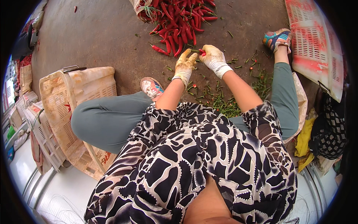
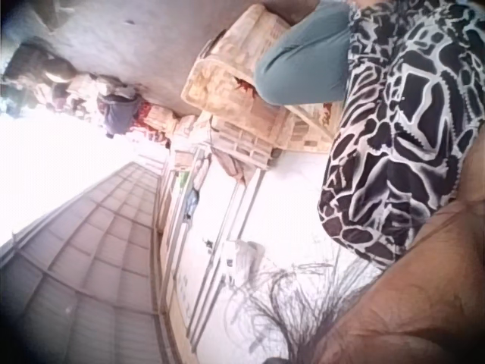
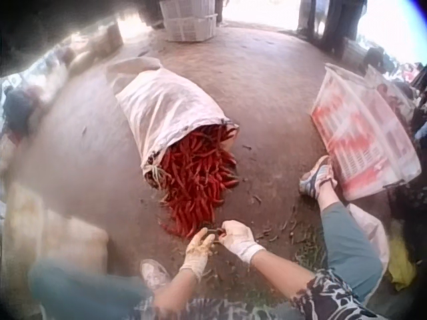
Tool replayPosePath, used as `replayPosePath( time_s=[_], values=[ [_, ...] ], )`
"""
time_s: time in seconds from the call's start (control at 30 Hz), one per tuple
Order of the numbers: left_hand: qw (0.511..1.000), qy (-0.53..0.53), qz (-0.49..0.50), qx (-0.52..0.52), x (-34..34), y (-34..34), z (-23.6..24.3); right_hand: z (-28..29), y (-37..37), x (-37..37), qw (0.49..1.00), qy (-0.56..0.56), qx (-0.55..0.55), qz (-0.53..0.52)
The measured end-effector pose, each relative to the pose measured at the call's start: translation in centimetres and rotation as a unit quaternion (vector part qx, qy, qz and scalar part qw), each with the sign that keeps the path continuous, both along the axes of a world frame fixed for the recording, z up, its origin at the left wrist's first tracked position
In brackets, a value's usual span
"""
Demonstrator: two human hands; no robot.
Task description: The person sits on the floor and removes stems from red chilies, placing the cleaned chilies into a basket. The person also empties a sack of chilies onto the floor to continue processing.
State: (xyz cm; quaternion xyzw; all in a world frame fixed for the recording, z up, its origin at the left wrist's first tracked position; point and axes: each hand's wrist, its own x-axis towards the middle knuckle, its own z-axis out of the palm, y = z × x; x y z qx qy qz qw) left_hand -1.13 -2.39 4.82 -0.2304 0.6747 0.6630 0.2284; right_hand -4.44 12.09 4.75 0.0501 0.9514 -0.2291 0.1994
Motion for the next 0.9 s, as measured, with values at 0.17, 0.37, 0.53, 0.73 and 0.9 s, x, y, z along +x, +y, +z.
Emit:
replayPosePath(
  time_s=[0.17,0.37,0.53,0.73,0.9],
  values=[
    [0.996,0.073,-0.053,-0.006,0.4,0.6,1.1,2.5,0.3,3.2,0.983,-0.089,-0.155,-0.035],
    [0.890,0.221,-0.200,-0.345,1.7,-0.9,-0.4,5.2,0.0,4.7,0.860,-0.357,-0.351,-0.098],
    [0.759,-0.011,-0.552,-0.345,2.3,-1.0,-1.1,6.7,1.3,-0.2,0.933,-0.214,-0.288,0.039],
    [0.881,0.010,-0.430,-0.198,2.5,1.7,0.9,3.3,3.4,-18.6,0.964,0.239,0.050,0.102],
    [0.920,-0.003,-0.360,-0.156,1.4,1.2,1.1,0.2,2.3,-24.0,0.910,0.230,0.137,0.316]
  ],
)
